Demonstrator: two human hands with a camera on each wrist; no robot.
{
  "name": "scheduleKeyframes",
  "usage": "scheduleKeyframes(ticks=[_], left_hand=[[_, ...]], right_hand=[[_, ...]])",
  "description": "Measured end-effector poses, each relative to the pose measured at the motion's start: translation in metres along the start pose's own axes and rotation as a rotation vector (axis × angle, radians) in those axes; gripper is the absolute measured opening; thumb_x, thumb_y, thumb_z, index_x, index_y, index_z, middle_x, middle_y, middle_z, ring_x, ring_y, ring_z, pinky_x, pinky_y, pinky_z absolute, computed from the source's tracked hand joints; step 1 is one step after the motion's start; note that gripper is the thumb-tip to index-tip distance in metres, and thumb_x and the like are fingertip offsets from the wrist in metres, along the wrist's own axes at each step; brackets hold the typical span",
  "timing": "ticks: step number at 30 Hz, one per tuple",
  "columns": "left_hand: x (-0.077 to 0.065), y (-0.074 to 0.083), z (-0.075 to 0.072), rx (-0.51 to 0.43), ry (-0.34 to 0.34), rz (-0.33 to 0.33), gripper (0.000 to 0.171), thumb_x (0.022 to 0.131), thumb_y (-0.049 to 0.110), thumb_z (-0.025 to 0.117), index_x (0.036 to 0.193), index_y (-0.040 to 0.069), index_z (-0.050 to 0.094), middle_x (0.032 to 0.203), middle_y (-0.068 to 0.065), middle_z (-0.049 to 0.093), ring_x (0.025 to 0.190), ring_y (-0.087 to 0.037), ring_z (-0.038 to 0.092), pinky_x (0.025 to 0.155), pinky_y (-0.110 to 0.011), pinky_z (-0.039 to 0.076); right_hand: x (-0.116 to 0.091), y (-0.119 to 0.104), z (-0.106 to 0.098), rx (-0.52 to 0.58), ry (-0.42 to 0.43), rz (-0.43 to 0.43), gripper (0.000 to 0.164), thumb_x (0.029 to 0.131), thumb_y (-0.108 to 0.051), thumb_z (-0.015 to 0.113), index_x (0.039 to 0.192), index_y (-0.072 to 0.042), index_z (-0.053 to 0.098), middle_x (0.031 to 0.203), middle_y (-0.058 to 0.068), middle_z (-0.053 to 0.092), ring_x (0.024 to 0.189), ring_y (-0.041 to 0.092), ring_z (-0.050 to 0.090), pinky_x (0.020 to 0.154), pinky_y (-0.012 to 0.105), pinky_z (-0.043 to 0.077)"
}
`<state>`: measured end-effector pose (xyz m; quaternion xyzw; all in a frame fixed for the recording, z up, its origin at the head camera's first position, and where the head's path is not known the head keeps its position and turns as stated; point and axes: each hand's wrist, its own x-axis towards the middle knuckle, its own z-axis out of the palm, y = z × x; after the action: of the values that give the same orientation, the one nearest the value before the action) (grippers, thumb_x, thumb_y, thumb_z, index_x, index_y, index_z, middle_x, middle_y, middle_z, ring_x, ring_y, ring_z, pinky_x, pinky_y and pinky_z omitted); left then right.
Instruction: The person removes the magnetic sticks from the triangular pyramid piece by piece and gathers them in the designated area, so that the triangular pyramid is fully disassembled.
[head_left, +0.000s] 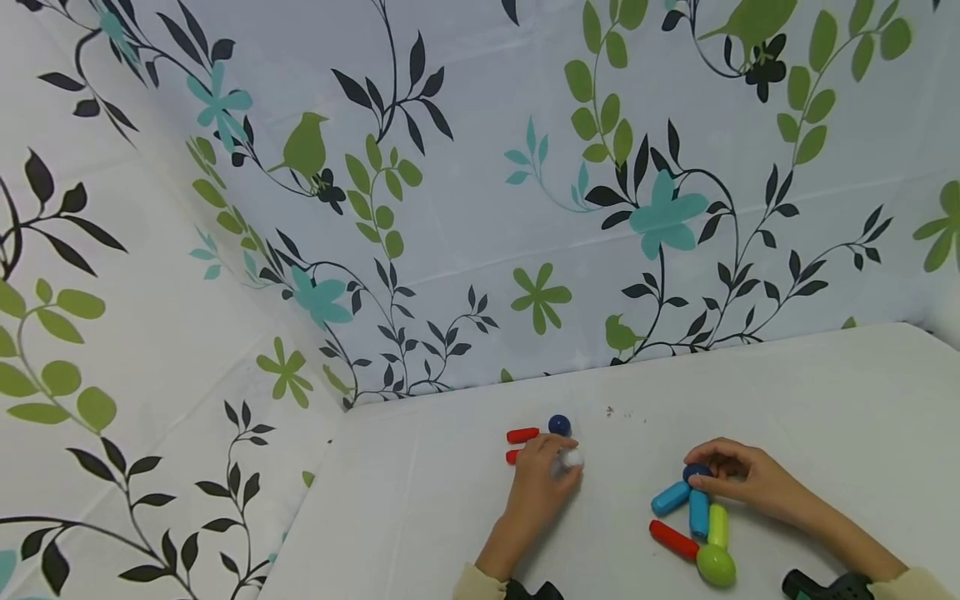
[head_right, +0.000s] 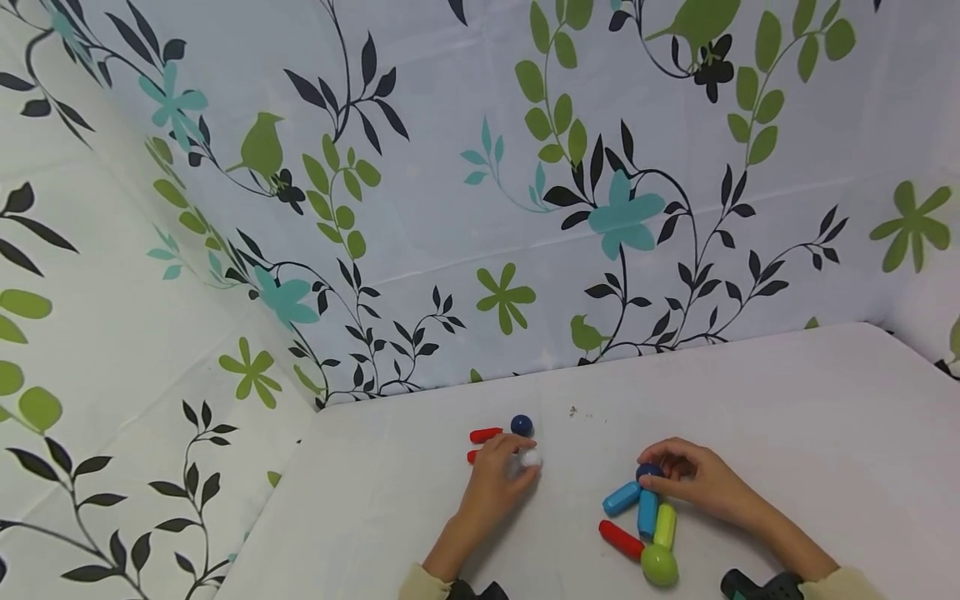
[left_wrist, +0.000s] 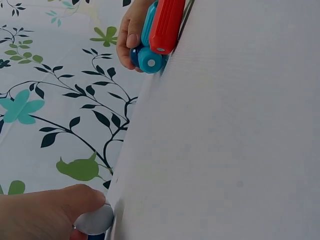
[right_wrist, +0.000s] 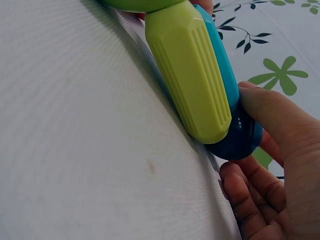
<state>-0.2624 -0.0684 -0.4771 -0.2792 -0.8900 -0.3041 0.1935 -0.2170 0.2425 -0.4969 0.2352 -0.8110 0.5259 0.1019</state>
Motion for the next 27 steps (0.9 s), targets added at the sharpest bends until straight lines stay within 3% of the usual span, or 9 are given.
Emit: scheduleKeyframes(ticks=[6, 8, 14, 22, 27], left_hand=[[-0.0023, -0.0040, -0.0001, -0.102, -0.010, -0.126, 0.025, 0.087, 0.009, 0.072, 0.111, 0.010, 0.068, 0.113, -0.004, 0.059, 0.106, -0.019, 0.057, 0.091, -0.027, 0.052], [-0.0027, -0.0042, -0.0002, -0.107, -0.004, -0.137, 0.025, 0.087, 0.009, 0.072, 0.112, 0.010, 0.068, 0.112, -0.004, 0.059, 0.106, -0.019, 0.057, 0.091, -0.027, 0.052], [-0.0041, -0.0050, 0.0006, -0.087, 0.018, -0.129, 0.024, 0.086, 0.010, 0.072, 0.110, 0.012, 0.068, 0.111, -0.003, 0.060, 0.105, -0.018, 0.058, 0.090, -0.027, 0.052], [-0.0039, -0.0036, 0.0030, -0.014, 0.068, -0.060, 0.023, 0.086, 0.012, 0.072, 0.108, 0.014, 0.068, 0.115, -0.005, 0.057, 0.110, -0.021, 0.052, 0.092, -0.035, 0.050], [-0.0018, -0.0031, 0.0028, -0.022, 0.080, -0.042, 0.023, 0.087, 0.011, 0.069, 0.110, 0.015, 0.068, 0.118, -0.004, 0.055, 0.114, -0.020, 0.049, 0.094, -0.038, 0.048]], right_hand=[[-0.0010, 0.0024, 0.0029, 0.001, -0.002, -0.013, 0.023, 0.086, 0.000, 0.070, 0.108, -0.006, 0.066, 0.094, -0.005, 0.063, 0.079, 0.008, 0.051, 0.063, 0.021, 0.046], [-0.0009, 0.0030, 0.0035, 0.002, 0.002, -0.016, 0.023, 0.086, 0.000, 0.070, 0.108, -0.006, 0.066, 0.094, -0.005, 0.063, 0.079, 0.008, 0.051, 0.063, 0.021, 0.046], [-0.0010, 0.0028, 0.0042, -0.003, 0.005, -0.010, 0.023, 0.086, 0.000, 0.070, 0.107, -0.006, 0.066, 0.095, -0.005, 0.063, 0.079, 0.008, 0.051, 0.064, 0.020, 0.046], [-0.0011, 0.0012, 0.0019, -0.019, 0.007, -0.011, 0.023, 0.085, 0.000, 0.071, 0.107, -0.006, 0.066, 0.095, -0.007, 0.063, 0.079, 0.008, 0.051, 0.064, 0.020, 0.046], [0.0003, 0.0030, 0.0015, -0.027, 0.011, -0.024, 0.024, 0.085, 0.001, 0.071, 0.108, -0.007, 0.066, 0.095, -0.007, 0.064, 0.079, 0.008, 0.051, 0.064, 0.020, 0.046]])
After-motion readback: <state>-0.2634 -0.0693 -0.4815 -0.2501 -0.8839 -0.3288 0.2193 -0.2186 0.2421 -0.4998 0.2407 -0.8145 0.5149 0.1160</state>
